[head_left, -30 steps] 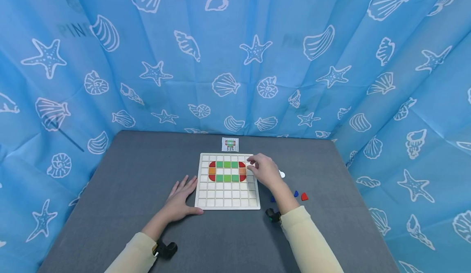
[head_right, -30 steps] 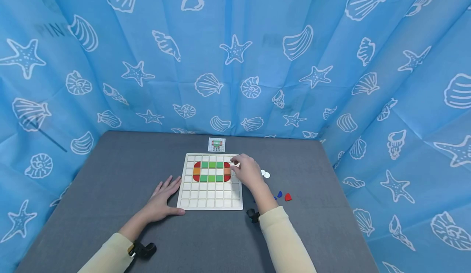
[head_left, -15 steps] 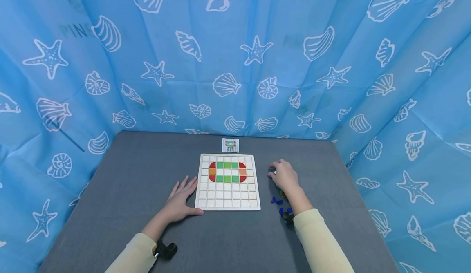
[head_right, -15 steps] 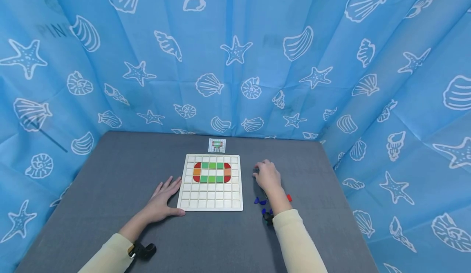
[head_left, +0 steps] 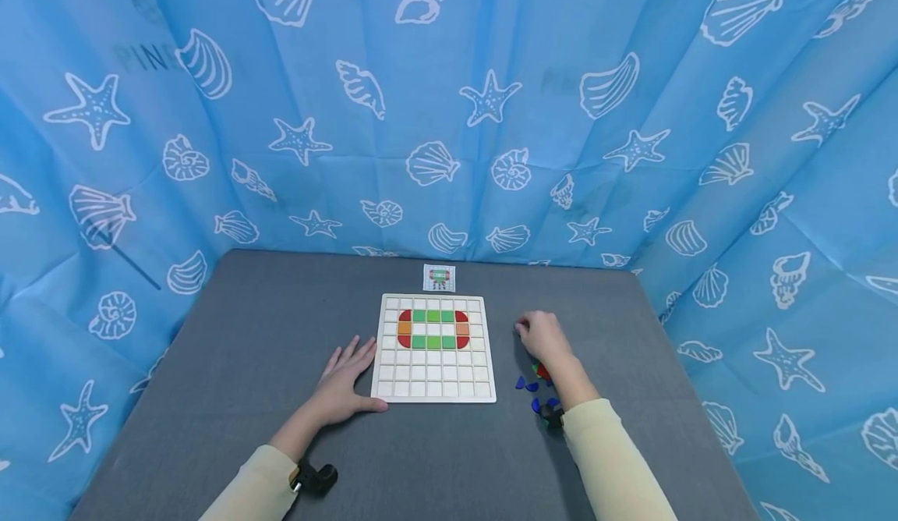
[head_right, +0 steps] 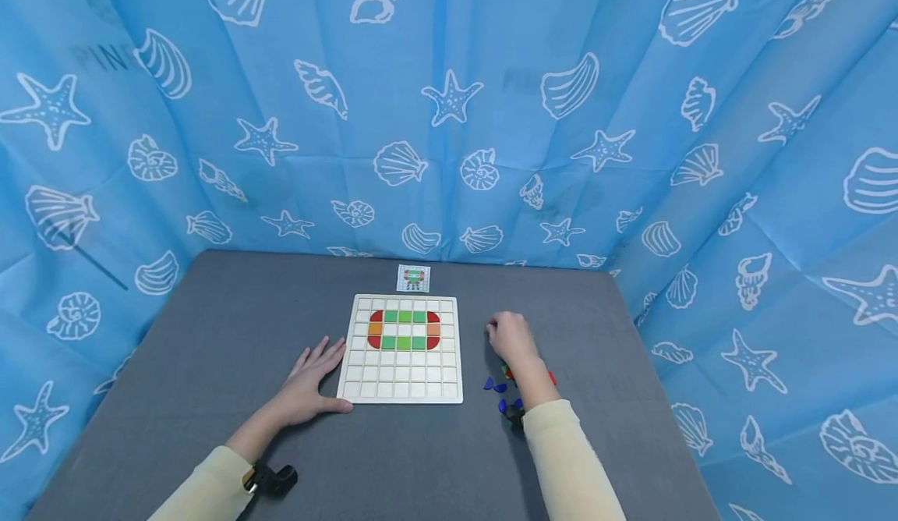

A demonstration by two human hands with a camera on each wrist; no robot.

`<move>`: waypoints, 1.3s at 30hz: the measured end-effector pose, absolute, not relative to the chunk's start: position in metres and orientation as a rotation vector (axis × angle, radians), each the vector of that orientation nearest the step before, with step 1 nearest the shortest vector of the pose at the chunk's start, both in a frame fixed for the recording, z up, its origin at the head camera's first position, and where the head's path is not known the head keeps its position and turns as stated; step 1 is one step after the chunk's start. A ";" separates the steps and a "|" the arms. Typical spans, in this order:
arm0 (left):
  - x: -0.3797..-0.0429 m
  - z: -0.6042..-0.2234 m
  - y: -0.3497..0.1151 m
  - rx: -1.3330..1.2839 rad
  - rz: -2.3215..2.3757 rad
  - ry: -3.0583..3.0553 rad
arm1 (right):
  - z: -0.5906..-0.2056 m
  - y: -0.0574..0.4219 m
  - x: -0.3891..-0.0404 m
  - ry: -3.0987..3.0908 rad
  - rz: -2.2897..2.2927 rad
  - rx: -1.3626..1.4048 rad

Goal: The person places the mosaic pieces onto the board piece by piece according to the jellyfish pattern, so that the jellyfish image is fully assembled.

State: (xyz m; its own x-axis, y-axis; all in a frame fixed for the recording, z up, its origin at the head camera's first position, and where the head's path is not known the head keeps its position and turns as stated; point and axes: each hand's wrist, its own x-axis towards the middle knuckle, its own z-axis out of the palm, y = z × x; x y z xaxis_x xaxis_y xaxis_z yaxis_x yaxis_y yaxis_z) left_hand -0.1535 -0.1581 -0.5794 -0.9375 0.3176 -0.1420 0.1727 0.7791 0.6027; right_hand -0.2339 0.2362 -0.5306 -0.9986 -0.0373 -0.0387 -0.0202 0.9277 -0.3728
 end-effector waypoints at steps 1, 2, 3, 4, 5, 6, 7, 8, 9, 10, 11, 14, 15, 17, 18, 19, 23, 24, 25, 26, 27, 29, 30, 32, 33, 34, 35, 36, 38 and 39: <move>-0.153 -0.579 -0.158 0.384 0.893 2.737 | -0.530 0.236 -0.234 3.040 -0.608 -0.051; -0.153 -0.579 -0.158 0.384 0.893 2.736 | -0.530 0.236 -0.234 3.042 -0.625 -0.057; -0.153 -0.578 -0.158 0.385 0.894 2.735 | -0.530 0.235 -0.234 3.043 -0.641 -0.055; -0.153 -0.578 -0.158 0.384 0.898 2.733 | -0.530 0.235 -0.234 3.045 -0.652 -0.056; -0.153 -0.578 -0.158 0.382 0.899 2.729 | -0.530 0.235 -0.235 3.049 -0.659 -0.056; -0.153 -0.577 -0.157 0.380 0.901 2.728 | -0.531 0.235 -0.235 3.052 -0.660 -0.062; -0.153 -0.577 -0.157 0.378 0.899 2.727 | -0.531 0.236 -0.236 3.054 -0.661 -0.068; -0.153 -0.577 -0.157 0.376 0.898 2.728 | -0.531 0.236 -0.236 3.054 -0.660 -0.070; -0.153 -0.577 -0.157 0.375 0.898 2.729 | -0.531 0.236 -0.236 3.050 -0.658 -0.070; -0.153 -0.577 -0.157 0.375 0.895 2.732 | -0.532 0.237 -0.237 3.039 -0.656 -0.067; -0.153 -0.577 -0.157 0.374 0.895 2.731 | -0.533 0.237 -0.237 3.025 -0.656 -0.061; -0.153 -0.578 -0.157 0.373 0.892 2.733 | -0.534 0.238 -0.237 2.971 -0.669 -0.029; -0.153 -0.578 -0.157 0.374 0.892 2.733 | -0.534 0.238 -0.237 2.954 -0.673 -0.026; -0.153 -0.579 -0.158 0.374 0.893 2.732 | -0.534 0.238 -0.237 2.930 -0.676 -0.026; -0.154 -0.579 -0.158 0.375 0.892 2.733 | -0.534 0.237 -0.237 2.922 -0.675 -0.034; -0.154 -0.579 -0.158 0.375 0.892 2.733 | -0.534 0.237 -0.237 2.916 -0.672 -0.044; -0.154 -0.580 -0.158 0.378 0.890 2.733 | -0.534 0.233 -0.237 2.913 -0.618 -0.084; -0.154 -0.580 -0.158 0.379 0.890 2.733 | -0.534 0.232 -0.237 2.915 -0.605 -0.092; -0.154 -0.581 -0.158 0.380 0.889 2.733 | -0.535 0.231 -0.236 2.921 -0.592 -0.107; -0.154 -0.581 -0.158 0.380 0.889 2.734 | -0.535 0.230 -0.236 2.928 -0.579 -0.121; -0.154 -0.581 -0.158 0.381 0.890 2.735 | -0.535 0.229 -0.235 2.937 -0.573 -0.139; -0.154 -0.581 -0.158 0.379 0.886 2.735 | -0.533 0.226 -0.234 2.959 -0.575 -0.180; -0.154 -0.582 -0.158 0.378 0.886 2.737 | -0.532 0.224 -0.234 2.972 -0.584 -0.199; -0.155 -0.582 -0.158 0.372 0.878 2.739 | -0.528 0.220 -0.233 2.993 -0.606 -0.231; -0.155 -0.583 -0.158 0.369 0.875 2.741 | -0.525 0.217 -0.232 3.001 -0.622 -0.244; -0.155 -0.583 -0.158 0.368 0.873 2.743 | -0.522 0.214 -0.231 3.007 -0.638 -0.253; -0.155 -0.583 -0.158 0.366 0.872 2.742 | -0.520 0.211 -0.231 3.011 -0.652 -0.258; -0.155 -0.583 -0.158 0.364 0.871 2.740 | -0.517 0.208 -0.230 3.014 -0.666 -0.264; -0.155 -0.582 -0.158 0.366 0.867 2.738 | -0.512 0.201 -0.229 3.014 -0.686 -0.281; -0.155 -0.582 -0.158 0.370 0.870 2.736 | -0.511 0.198 -0.229 3.014 -0.693 -0.287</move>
State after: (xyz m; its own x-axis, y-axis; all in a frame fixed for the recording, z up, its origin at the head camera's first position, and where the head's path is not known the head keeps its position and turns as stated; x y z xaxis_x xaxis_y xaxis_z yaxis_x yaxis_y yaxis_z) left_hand -0.1549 -0.1579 -0.5819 -0.9376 0.3112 -0.1553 0.1644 0.7901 0.5905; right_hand -0.2290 0.1984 -0.5108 -0.9823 -0.1873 0.0063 -0.1712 0.8835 -0.4361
